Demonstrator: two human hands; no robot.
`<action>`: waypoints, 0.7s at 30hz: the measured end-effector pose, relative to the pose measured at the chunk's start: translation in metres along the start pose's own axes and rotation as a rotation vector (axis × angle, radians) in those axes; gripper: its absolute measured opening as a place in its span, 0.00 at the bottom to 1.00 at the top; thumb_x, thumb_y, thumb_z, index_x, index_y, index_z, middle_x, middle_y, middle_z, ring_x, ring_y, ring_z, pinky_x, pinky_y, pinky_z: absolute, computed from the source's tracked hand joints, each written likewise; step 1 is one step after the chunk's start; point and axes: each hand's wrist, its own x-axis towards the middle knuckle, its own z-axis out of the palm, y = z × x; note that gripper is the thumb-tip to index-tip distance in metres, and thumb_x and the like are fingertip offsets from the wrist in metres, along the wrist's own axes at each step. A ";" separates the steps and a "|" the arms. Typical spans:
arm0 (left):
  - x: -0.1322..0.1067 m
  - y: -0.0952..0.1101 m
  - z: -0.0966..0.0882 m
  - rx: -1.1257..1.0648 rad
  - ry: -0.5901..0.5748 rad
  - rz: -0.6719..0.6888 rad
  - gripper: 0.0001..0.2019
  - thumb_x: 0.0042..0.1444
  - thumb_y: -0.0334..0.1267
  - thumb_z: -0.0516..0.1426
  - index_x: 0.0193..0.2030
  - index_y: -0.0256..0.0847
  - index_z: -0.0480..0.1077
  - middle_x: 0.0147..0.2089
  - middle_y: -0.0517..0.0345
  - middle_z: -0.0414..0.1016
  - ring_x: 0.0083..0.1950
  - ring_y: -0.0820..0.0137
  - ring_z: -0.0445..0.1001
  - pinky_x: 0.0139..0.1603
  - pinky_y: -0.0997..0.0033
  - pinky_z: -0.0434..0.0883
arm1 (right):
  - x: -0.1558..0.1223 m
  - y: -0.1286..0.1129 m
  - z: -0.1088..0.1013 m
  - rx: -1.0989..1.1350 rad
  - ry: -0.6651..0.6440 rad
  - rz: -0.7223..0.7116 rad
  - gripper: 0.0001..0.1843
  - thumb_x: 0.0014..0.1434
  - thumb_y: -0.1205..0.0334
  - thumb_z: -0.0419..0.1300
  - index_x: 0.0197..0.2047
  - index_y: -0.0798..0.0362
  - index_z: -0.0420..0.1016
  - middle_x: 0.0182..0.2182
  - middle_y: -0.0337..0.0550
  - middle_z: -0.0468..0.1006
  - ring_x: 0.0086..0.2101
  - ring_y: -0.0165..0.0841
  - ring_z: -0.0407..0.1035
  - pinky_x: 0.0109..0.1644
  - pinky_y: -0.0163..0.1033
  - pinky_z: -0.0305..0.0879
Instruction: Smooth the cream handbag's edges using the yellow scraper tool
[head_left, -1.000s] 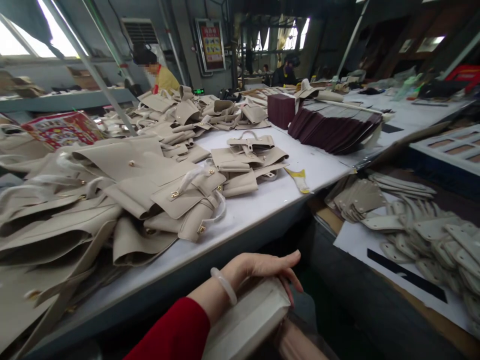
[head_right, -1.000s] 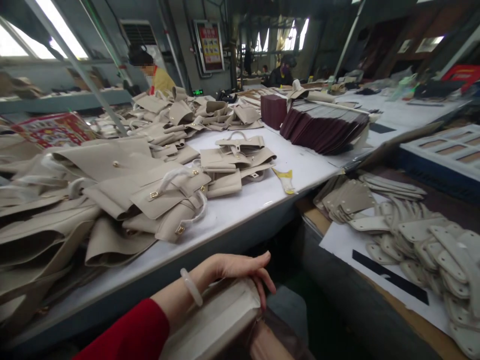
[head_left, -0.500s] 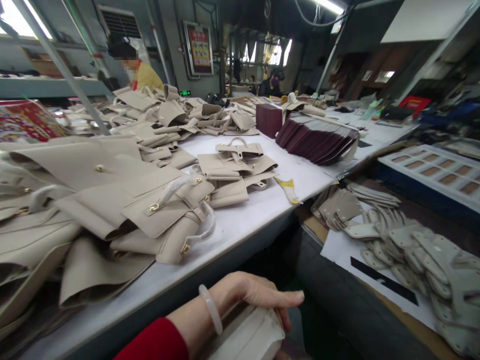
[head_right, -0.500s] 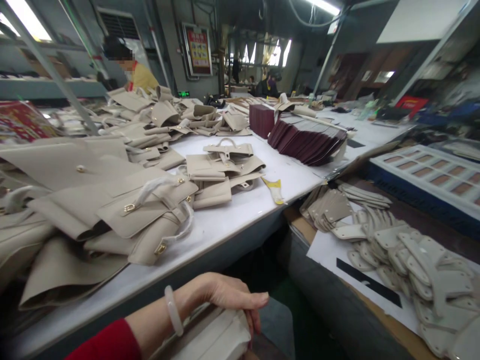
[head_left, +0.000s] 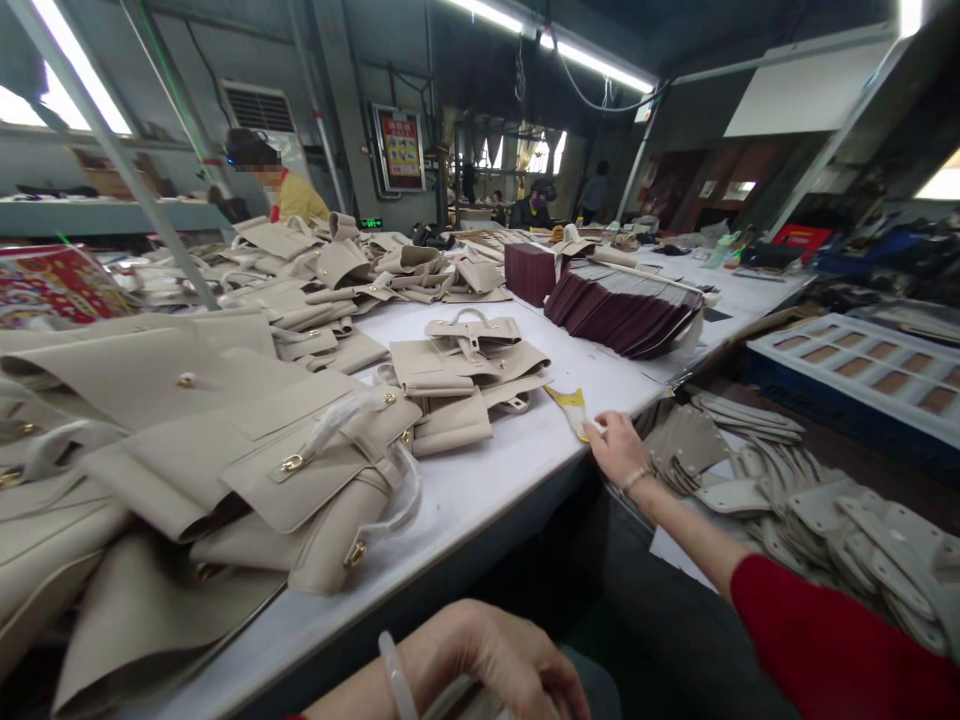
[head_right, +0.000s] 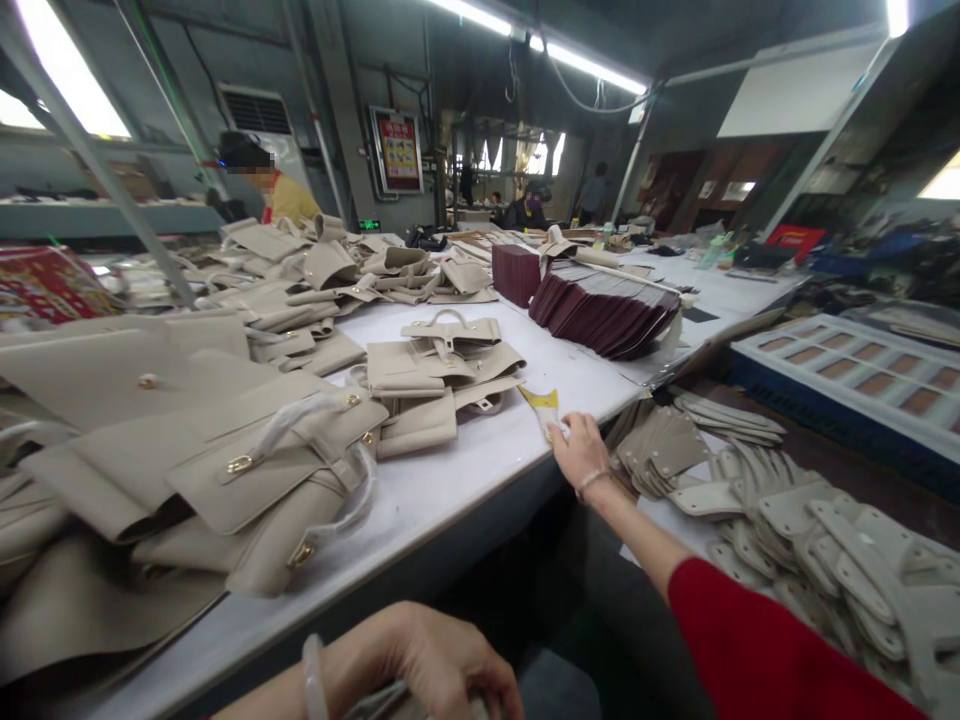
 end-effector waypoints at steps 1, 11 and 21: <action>0.000 0.001 0.001 -0.034 -0.004 -0.001 0.37 0.29 0.50 0.67 0.51 0.40 0.70 0.42 0.56 0.73 0.51 0.52 0.74 0.51 0.58 0.72 | 0.025 -0.004 -0.001 -0.043 -0.050 0.015 0.17 0.64 0.54 0.58 0.50 0.57 0.69 0.50 0.50 0.71 0.50 0.40 0.67 0.56 0.51 0.64; -0.014 0.022 0.004 -0.188 -0.036 0.006 0.28 0.32 0.39 0.66 0.44 0.41 0.65 0.37 0.59 0.74 0.52 0.52 0.73 0.61 0.51 0.65 | 0.050 -0.010 -0.024 -0.057 -0.489 0.161 0.15 0.62 0.63 0.61 0.51 0.58 0.69 0.46 0.48 0.75 0.44 0.38 0.71 0.51 0.50 0.68; -0.015 0.024 0.004 -0.221 -0.093 0.047 0.43 0.36 0.47 0.71 0.58 0.35 0.60 0.39 0.54 0.77 0.59 0.49 0.71 0.63 0.50 0.64 | -0.221 0.024 -0.124 0.620 -1.247 0.520 0.30 0.56 0.37 0.56 0.48 0.55 0.71 0.24 0.44 0.76 0.15 0.26 0.63 0.18 0.29 0.56</action>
